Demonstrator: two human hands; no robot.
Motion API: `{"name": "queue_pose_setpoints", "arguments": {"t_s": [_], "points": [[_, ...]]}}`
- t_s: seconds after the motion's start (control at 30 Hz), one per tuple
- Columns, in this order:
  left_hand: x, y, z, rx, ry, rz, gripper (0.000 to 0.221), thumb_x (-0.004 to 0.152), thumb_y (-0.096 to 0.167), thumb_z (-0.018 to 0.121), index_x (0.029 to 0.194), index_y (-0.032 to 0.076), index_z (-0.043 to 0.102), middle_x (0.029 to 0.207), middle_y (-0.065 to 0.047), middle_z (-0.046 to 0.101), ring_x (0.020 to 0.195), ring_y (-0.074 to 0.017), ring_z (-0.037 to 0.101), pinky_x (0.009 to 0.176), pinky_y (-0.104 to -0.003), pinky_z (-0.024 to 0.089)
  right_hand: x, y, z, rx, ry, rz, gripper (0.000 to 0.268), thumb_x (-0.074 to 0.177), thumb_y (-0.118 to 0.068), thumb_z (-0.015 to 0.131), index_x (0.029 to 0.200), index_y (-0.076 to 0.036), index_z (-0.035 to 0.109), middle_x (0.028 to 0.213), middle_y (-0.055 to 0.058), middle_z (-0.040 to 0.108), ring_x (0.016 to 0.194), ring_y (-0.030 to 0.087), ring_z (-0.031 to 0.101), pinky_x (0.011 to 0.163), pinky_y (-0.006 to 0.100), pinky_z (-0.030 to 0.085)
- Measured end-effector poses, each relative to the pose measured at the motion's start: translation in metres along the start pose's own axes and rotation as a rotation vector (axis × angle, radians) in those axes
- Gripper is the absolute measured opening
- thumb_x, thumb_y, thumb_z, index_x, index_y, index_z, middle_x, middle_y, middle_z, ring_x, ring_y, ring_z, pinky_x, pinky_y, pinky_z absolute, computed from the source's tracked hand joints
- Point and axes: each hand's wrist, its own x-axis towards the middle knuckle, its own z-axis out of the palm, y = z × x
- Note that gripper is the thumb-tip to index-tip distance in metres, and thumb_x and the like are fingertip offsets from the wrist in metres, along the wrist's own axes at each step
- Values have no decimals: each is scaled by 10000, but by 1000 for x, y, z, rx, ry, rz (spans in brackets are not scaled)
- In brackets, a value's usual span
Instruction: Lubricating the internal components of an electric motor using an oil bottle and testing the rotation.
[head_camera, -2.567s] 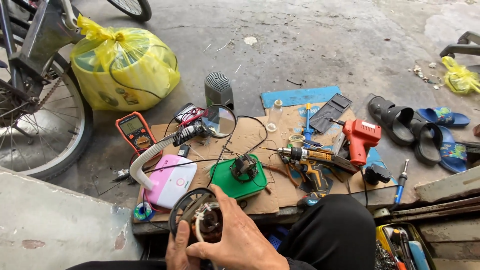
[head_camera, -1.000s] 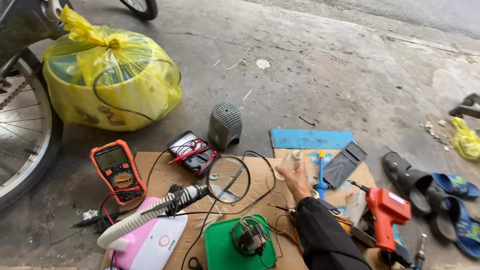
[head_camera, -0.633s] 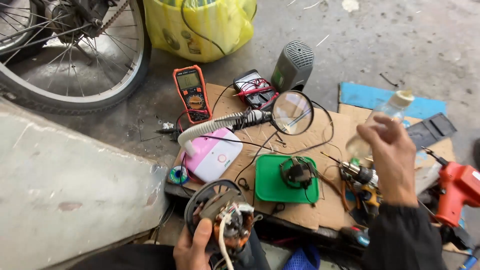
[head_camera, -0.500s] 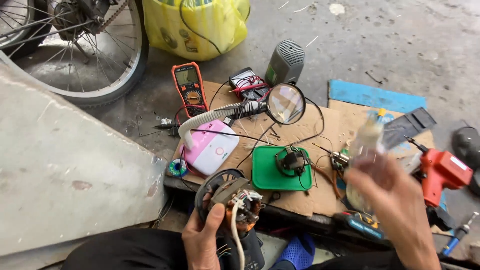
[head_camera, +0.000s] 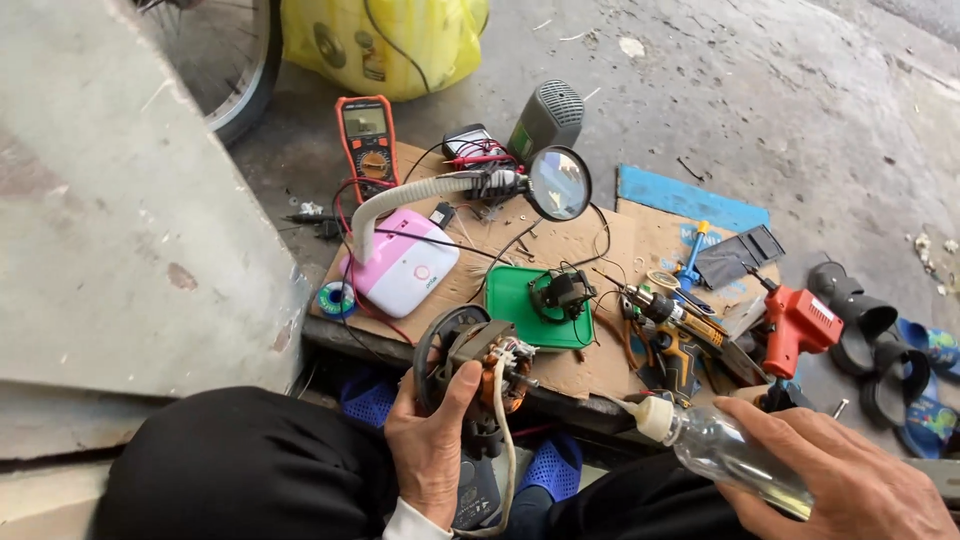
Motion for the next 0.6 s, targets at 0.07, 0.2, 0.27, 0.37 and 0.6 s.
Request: {"name": "queue_pose_setpoints", "arguments": {"t_s": [0.07, 0.2, 0.27, 0.37, 0.6], "points": [[-2, 4, -1, 23, 9, 4, 552, 707, 198, 935, 1231, 37, 868, 1123, -96, 904, 1007, -145, 779, 934, -295, 645, 3, 2, 2, -51, 15, -14, 856, 728, -717, 796, 1505, -768, 439, 1245, -404, 716, 1179, -45, 755, 957, 267, 699], [-2, 3, -4, -17, -39, -9, 475, 704, 164, 965, 1147, 23, 869, 1024, -106, 889, 916, -169, 783, 869, -297, 663, 3, -11, -7, -84, 22, -39, 878, 757, -701, 762, 1562, -747, 417, 1300, -378, 710, 1211, -20, 745, 993, 265, 673], [-1, 1, -5, -22, -57, -5, 447, 702, 174, 977, 1108, 26, 864, 986, -100, 880, 881, -167, 770, 846, -297, 661, 3, -16, -8, -107, -11, -19, 845, 778, -711, 734, 1556, -766, 407, 1325, -380, 701, 1221, -22, 742, 1009, 263, 665], [1, 1, -6, -52, -80, -18, 440, 712, 145, 970, 1123, 29, 866, 990, -131, 906, 890, -186, 807, 864, -307, 686, 5, -12, -2, -150, 67, -43, 878, 784, -701, 700, 1603, -746, 385, 1315, -367, 696, 1189, -11, 742, 978, 250, 668], [-1, 3, -8, 64, -72, -4, 434, 689, 214, 1001, 1088, 81, 892, 935, -67, 920, 835, -137, 806, 834, -270, 682, 1, -11, -6, -93, 125, -74, 870, 756, -659, 777, 1570, -715, 472, 1234, -334, 762, 1168, 14, 754, 1028, 239, 626]]}}
